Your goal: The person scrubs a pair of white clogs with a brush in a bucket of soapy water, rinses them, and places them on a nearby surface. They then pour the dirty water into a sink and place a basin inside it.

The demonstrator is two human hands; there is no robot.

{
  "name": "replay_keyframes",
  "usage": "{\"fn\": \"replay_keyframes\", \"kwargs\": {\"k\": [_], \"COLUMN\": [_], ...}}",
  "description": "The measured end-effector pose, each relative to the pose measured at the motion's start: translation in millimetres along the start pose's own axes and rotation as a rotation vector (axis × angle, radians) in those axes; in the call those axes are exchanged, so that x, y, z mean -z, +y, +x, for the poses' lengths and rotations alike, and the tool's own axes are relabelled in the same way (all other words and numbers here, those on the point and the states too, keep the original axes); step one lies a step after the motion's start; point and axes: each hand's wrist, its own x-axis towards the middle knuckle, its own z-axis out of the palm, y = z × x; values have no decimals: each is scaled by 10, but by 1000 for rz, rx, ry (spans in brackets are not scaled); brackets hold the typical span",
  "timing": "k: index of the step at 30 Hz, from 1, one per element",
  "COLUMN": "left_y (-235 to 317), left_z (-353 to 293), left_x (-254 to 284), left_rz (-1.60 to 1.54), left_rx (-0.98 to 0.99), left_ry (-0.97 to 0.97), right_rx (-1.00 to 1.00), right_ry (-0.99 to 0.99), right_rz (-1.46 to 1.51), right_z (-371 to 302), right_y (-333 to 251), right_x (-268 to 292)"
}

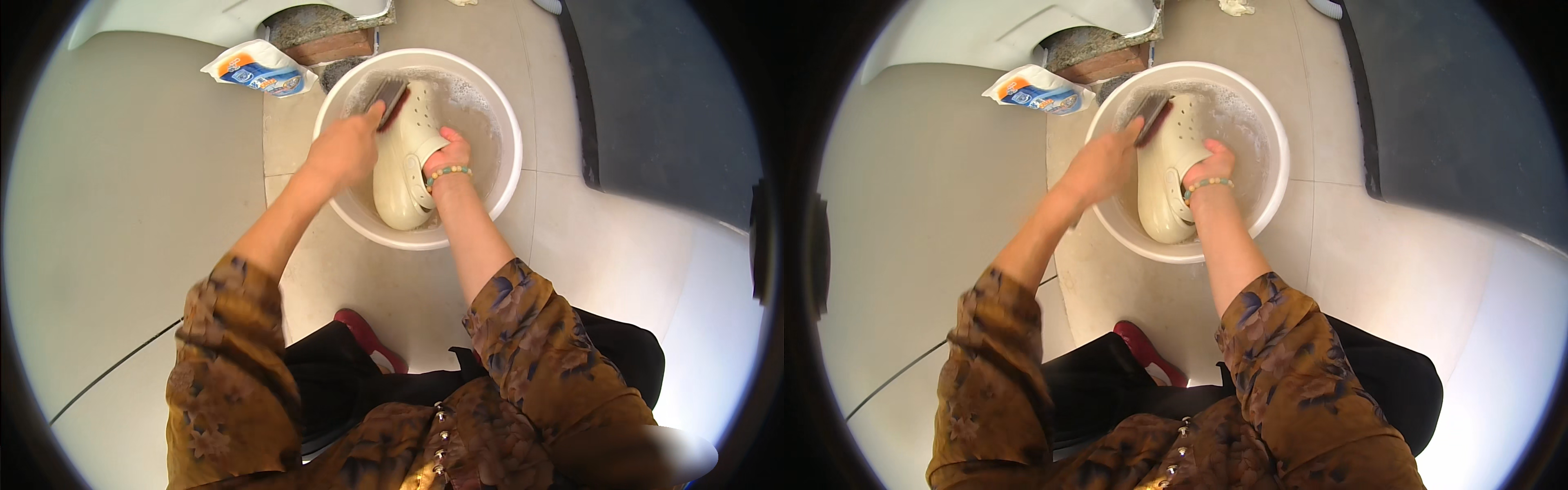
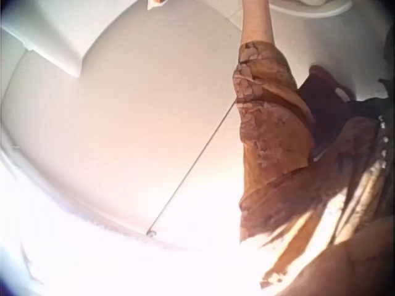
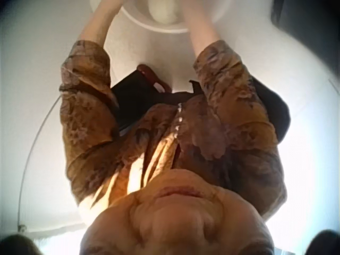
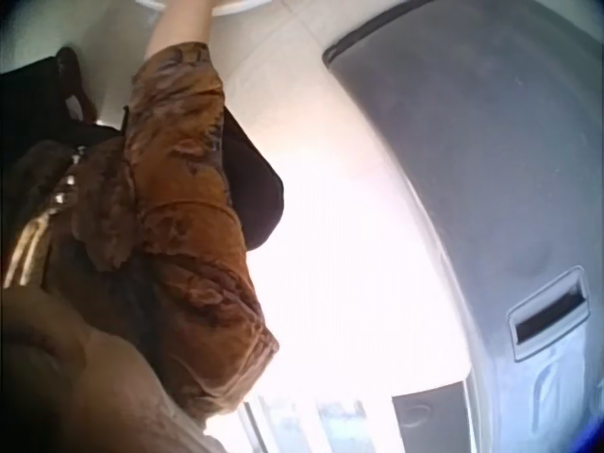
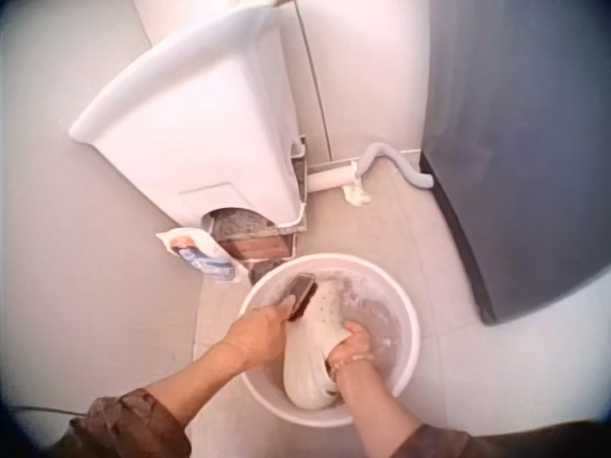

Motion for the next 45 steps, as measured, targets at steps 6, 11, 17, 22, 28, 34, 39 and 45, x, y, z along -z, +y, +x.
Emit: {"fn": "replay_keyframes", "kwargs": {"k": [6,11,17,22,28,34,39,45], "left_y": [204,63,195,168,-102,-143,-228,-215], "left_z": [-666,-412,-466,-525,-334,-453,-213,154], "left_x": [87,134,-56,-131,-245,-388,-253,-6], "left_rz": [57,50,122,56,-272,-439,-354,-214], "left_rx": [107,-19,61,151,264,179,180,68], "left_ry": [-181,-82,37,77,32,98,-25,-16], "right_rx": [-76,-61,-78,24,162,17,-121,-98], "right_ry": [62,123,32,-57,-2,75,-11,-178], "right_rz": [-27,-119,-21,-133,-264,-329,-405,-486], "right_z": [22,-66,4,-323,-273,-103,-153,-226], "right_y": [-131,-143,-120,-5,124,8,-136,-226], "right_x": [90,80,95,-268,-394,-374,-348,-296]}}
